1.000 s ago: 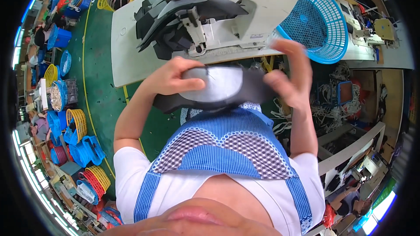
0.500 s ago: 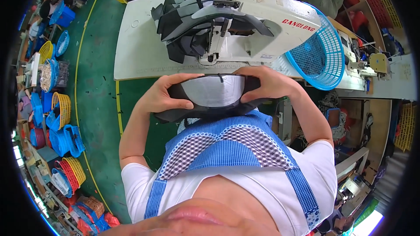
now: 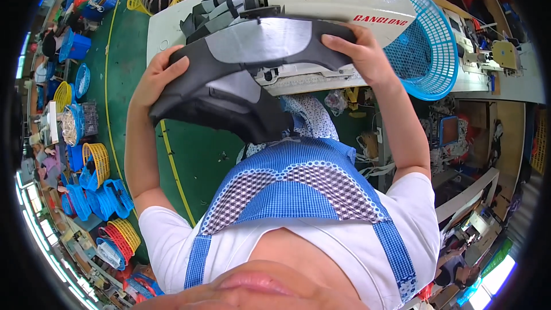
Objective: Stitching and assembling shoe upper components using an industrial sewing machine.
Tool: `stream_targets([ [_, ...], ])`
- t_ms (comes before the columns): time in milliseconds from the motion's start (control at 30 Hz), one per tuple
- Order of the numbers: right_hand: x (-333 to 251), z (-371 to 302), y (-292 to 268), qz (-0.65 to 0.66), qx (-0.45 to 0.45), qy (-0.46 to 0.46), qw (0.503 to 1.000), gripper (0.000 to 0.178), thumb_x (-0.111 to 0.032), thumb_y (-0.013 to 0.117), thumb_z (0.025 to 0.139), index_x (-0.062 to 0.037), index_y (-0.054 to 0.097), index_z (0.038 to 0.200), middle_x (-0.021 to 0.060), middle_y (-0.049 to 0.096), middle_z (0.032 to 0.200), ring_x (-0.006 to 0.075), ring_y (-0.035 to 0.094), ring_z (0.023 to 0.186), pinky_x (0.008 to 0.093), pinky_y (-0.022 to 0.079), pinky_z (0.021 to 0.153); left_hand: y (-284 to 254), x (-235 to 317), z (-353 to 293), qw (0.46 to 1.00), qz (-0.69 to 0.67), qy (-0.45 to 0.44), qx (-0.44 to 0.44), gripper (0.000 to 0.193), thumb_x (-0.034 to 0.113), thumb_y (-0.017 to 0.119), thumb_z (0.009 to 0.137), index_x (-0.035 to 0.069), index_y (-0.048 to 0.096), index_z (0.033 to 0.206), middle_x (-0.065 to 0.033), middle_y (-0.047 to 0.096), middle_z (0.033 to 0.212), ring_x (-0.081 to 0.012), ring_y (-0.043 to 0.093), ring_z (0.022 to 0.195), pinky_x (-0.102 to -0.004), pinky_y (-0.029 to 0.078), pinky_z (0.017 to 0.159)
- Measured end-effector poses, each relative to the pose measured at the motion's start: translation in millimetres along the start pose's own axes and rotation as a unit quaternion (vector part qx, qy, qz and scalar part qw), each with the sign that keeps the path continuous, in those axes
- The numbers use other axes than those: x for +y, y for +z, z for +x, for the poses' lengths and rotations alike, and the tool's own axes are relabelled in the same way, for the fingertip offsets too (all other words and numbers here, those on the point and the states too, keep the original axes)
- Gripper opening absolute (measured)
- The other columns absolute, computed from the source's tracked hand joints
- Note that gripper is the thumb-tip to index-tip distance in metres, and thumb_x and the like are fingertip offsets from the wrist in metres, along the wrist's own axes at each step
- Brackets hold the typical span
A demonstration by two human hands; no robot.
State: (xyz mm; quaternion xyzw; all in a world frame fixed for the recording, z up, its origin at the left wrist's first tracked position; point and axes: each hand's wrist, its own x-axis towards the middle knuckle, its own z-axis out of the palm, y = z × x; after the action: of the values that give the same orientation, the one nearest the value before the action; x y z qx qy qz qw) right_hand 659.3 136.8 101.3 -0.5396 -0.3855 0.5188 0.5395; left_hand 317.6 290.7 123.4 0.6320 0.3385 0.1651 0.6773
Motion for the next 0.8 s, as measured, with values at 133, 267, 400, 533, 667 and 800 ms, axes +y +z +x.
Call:
stream_targets([
  [133, 25.2, 22.7, 3.0, 0.116, 0.032, 0.073, 0.99, 0.036, -0.015, 0.062, 0.085, -0.0005, 0.053, 0.117, 0.0086, 0.061, 0.107, 0.0136, 0.06, 0.091, 0.0254, 0.05, 0.077, -5.6, -31.9, 27.5, 0.992, -0.113, -0.06, -0.013, 0.03, 0.025, 0.059, 0.089, 0.0, 0.057, 0.106, -0.0004, 0.063, 0.088, -0.0031, 0.057, 0.073, -0.0172, 0.045, 0.065],
  [267, 41.7, 30.2, -0.8, 0.169, 0.066, 0.061, 0.982, 0.032, -0.014, 0.06, 0.087, -0.0018, 0.054, 0.116, 0.0065, 0.061, 0.105, 0.0141, 0.06, 0.089, 0.0264, 0.05, 0.074, -2.2, -58.2, 34.8, 0.981, -0.178, -0.072, -0.021, 0.031, 0.025, 0.057, 0.09, 0.0, 0.056, 0.108, -0.0019, 0.063, 0.09, -0.0042, 0.057, 0.076, -0.0181, 0.046, 0.068],
  [400, 44.8, 34.3, -8.3, 0.194, 0.058, 0.076, 0.976, 0.03, -0.014, 0.06, 0.086, -0.0024, 0.055, 0.114, 0.0059, 0.061, 0.103, 0.0141, 0.06, 0.089, 0.0264, 0.05, 0.074, 1.2, -60.3, 38.0, 0.977, -0.203, -0.065, -0.019, 0.032, 0.024, 0.056, 0.091, -0.001, 0.055, 0.111, -0.0038, 0.062, 0.094, -0.0055, 0.058, 0.078, -0.0193, 0.047, 0.07],
  [533, 46.7, 25.3, -9.5, 0.209, 0.049, 0.099, 0.972, 0.038, -0.022, 0.057, 0.089, -0.0031, 0.049, 0.121, 0.0078, 0.06, 0.104, 0.0141, 0.061, 0.085, 0.0271, 0.05, 0.073, 1.7, -53.2, 27.4, 0.976, -0.216, -0.028, -0.007, 0.045, 0.028, 0.061, 0.086, -0.003, 0.052, 0.117, -0.0053, 0.062, 0.097, -0.009, 0.059, 0.083, -0.0221, 0.048, 0.076],
  [667, 53.8, 0.1, 9.4, 0.159, -0.165, 0.091, 0.969, 0.062, -0.04, 0.06, 0.085, 0.0009, 0.042, 0.128, 0.0144, 0.054, 0.117, 0.022, 0.055, 0.105, 0.0332, 0.042, 0.091, 7.0, -45.3, 5.5, 0.986, -0.156, -0.003, -0.053, 0.054, 0.024, 0.071, 0.075, -0.005, 0.053, 0.116, -0.0083, 0.062, 0.102, -0.0124, 0.058, 0.093, -0.0246, 0.046, 0.084],
  [800, 53.9, -20.1, 36.4, -0.065, -0.256, 0.069, 0.962, 0.06, -0.027, 0.072, 0.075, 0.0044, 0.049, 0.12, 0.0115, 0.055, 0.114, 0.0169, 0.051, 0.107, 0.0297, 0.039, 0.092, 18.3, -27.1, -6.1, 0.99, -0.068, 0.029, -0.118, 0.046, 0.015, 0.073, 0.071, -0.003, 0.058, 0.111, -0.0072, 0.064, 0.099, -0.0116, 0.058, 0.091, -0.024, 0.045, 0.083],
])
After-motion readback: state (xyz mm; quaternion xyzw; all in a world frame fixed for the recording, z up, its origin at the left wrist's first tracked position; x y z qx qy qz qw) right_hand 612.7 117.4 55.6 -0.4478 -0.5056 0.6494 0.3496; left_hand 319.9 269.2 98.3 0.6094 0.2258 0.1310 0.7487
